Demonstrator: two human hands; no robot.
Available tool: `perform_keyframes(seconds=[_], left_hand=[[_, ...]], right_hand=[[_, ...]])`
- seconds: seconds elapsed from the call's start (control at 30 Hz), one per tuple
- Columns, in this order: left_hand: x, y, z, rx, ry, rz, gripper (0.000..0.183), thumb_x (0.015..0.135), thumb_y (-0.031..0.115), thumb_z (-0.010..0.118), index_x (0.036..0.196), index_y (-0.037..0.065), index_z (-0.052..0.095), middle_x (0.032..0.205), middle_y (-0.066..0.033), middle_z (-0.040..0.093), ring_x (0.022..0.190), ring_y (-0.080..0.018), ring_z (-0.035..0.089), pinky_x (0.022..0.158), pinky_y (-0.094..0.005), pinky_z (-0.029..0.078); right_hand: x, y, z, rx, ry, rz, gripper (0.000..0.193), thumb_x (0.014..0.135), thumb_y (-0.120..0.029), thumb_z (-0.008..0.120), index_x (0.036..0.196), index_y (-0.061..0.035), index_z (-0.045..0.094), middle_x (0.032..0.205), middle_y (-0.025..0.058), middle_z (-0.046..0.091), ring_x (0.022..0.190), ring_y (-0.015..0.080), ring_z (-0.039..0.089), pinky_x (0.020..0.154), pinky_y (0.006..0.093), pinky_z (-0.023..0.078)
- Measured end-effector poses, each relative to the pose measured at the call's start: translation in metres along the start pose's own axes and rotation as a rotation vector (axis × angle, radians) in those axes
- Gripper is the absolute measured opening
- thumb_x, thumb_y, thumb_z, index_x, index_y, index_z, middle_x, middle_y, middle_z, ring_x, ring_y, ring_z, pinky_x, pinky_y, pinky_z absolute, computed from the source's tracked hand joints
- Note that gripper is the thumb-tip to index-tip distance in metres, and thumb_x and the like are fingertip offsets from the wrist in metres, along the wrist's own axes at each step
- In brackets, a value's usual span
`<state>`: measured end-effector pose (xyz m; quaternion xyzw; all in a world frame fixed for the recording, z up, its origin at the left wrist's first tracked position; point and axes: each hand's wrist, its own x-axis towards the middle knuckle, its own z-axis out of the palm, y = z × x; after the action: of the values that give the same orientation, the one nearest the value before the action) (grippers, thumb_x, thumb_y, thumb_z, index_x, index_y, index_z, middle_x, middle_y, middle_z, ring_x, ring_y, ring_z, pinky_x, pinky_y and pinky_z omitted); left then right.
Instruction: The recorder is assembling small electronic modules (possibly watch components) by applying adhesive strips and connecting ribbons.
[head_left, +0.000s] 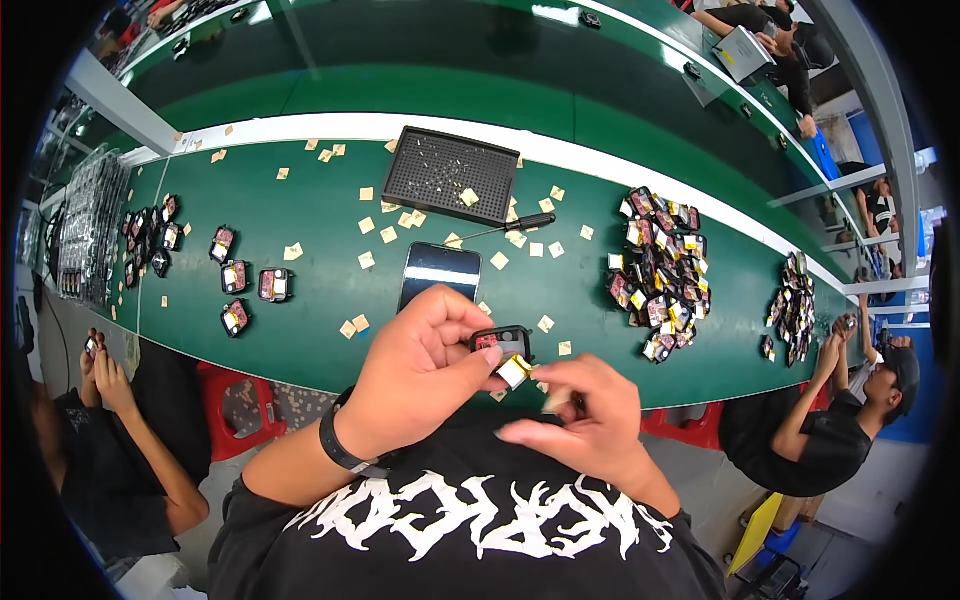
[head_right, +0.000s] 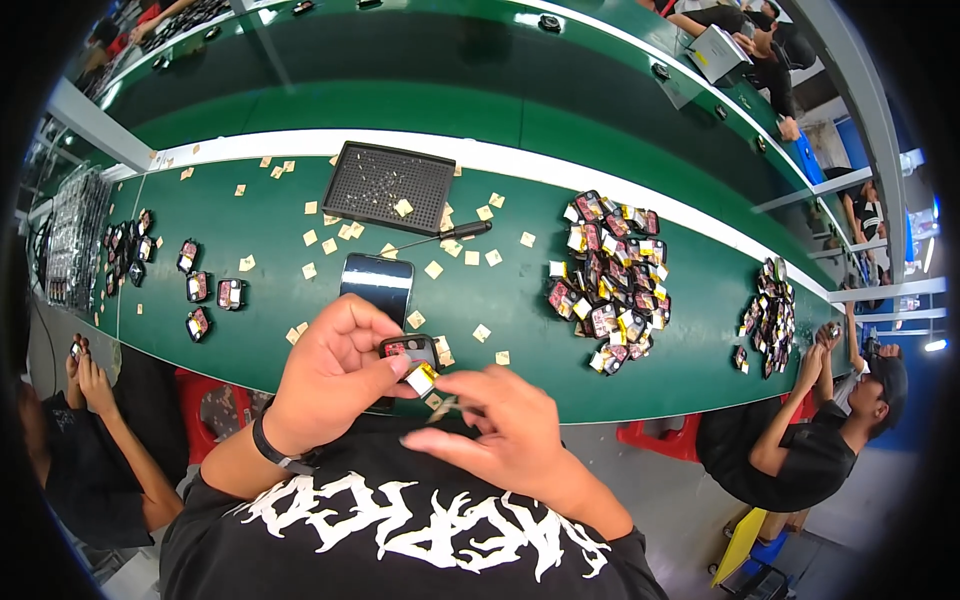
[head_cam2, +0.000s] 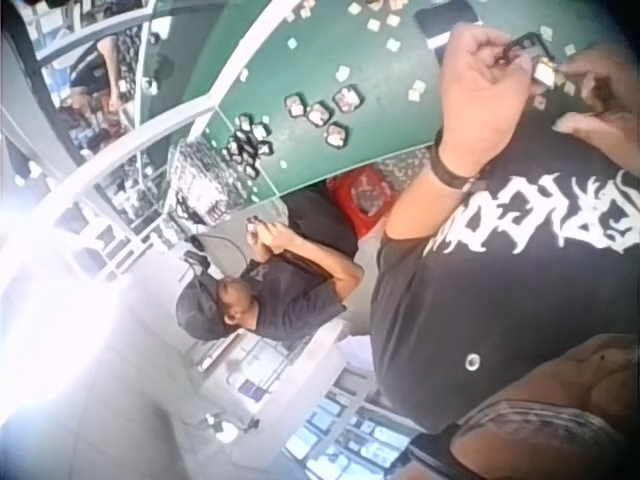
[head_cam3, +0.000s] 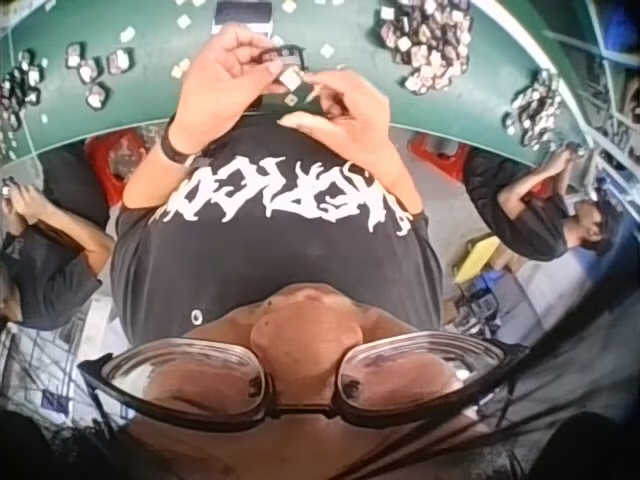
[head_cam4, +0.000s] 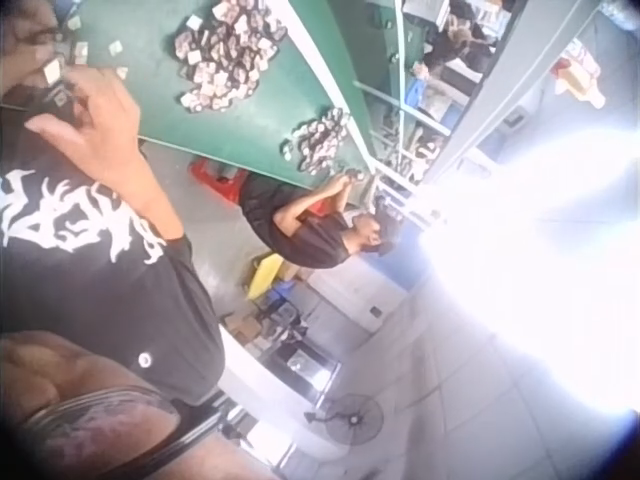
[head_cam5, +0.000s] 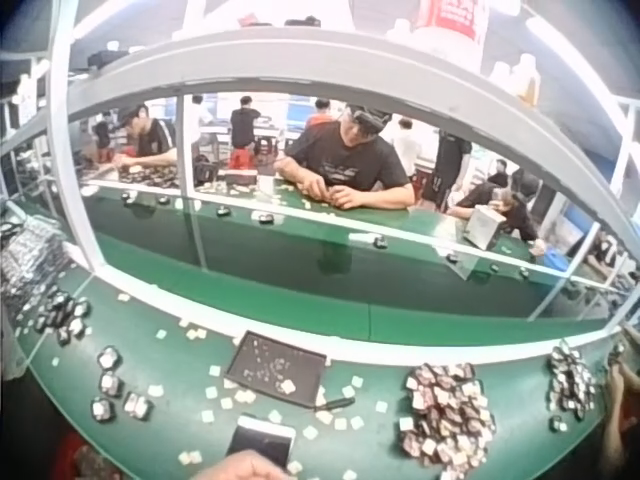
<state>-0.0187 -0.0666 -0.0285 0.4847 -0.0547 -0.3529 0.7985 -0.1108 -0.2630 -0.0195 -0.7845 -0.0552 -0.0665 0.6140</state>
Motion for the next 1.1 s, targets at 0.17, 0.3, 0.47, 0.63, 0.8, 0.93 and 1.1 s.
perform_keyframes(seconds=[0.17,0.3,0.47,0.63,0.8,0.93,1.1], left_hand=[[0.004,0.006,0.004,-0.025,0.006,-0.009,0.037,0.094,-0.008,0.059,0.130,-0.004,0.051,0.106,-0.0095,0.067,0.094,-0.0125,0.067,0.084,-0.0271,0.059],[0.005,0.001,-0.006,-0.083,0.018,-0.092,0.033,0.092,-0.010,0.061,0.125,-0.006,0.058,0.107,-0.0095,0.067,0.095,-0.0119,0.067,0.083,-0.0259,0.058],[0.005,-0.009,-0.010,-0.102,0.004,-0.018,0.028,0.091,-0.011,0.061,0.118,-0.005,0.059,0.106,-0.0087,0.067,0.094,-0.0111,0.066,0.082,-0.0251,0.057],[0.006,-0.018,-0.015,-0.117,0.029,0.095,0.020,0.091,-0.012,0.061,0.110,-0.005,0.059,0.104,-0.0073,0.066,0.091,-0.0096,0.065,0.079,-0.0242,0.054],[0.004,-0.021,-0.017,-0.090,0.016,0.058,0.019,0.091,-0.012,0.060,0.108,-0.003,0.058,0.103,-0.0088,0.067,0.096,-0.0126,0.067,0.084,-0.0283,0.056],[0.003,-0.021,-0.016,-0.020,0.037,0.065,0.019,0.092,-0.012,0.060,0.109,-0.003,0.057,0.104,-0.0094,0.068,0.097,-0.0124,0.067,0.085,-0.0273,0.056],[0.000,-0.024,-0.013,0.070,0.048,0.154,0.015,0.096,-0.004,0.061,0.110,-0.003,0.059,0.093,-0.0018,0.066,0.079,-0.0013,0.060,0.065,-0.0199,0.047]], right_hand=[[0.022,0.001,0.006,-0.490,0.006,-0.310,0.034,0.072,-0.003,0.086,0.102,-0.0008,0.070,0.084,0.0083,0.066,0.065,0.0192,0.064,0.055,0.0295,0.053],[0.031,-0.004,0.004,-0.493,0.022,-0.330,0.030,0.074,0.002,0.080,0.102,0.0002,0.069,0.087,0.0105,0.070,0.069,0.0227,0.069,0.059,0.0317,0.056],[0.030,-0.005,0.010,-0.471,0.092,-0.108,0.023,0.078,0.001,0.079,0.099,0.0003,0.072,0.081,0.0116,0.070,0.066,0.0204,0.069,0.058,0.0307,0.054],[0.031,-0.018,0.011,-0.339,0.002,0.309,0.012,0.085,-0.005,0.078,0.094,0.0005,0.074,0.076,0.0065,0.069,0.059,0.0085,0.062,0.054,0.0236,0.047],[0.028,-0.017,0.016,0.028,0.131,0.587,0.010,0.087,-0.005,0.076,0.094,0.0021,0.074,0.077,0.0020,0.070,0.057,0.0023,0.056,0.052,0.0213,0.044],[0.029,-0.018,0.030,-0.031,0.184,0.447,0.010,0.087,-0.005,0.075,0.094,0.0021,0.075,0.076,0.0032,0.070,0.056,0.0031,0.055,0.051,0.0216,0.044],[0.032,-0.018,0.035,-0.278,0.161,0.267,0.009,0.089,-0.005,0.075,0.095,0.0018,0.076,0.080,0.0061,0.070,0.061,0.0051,0.058,0.053,0.0227,0.046]])
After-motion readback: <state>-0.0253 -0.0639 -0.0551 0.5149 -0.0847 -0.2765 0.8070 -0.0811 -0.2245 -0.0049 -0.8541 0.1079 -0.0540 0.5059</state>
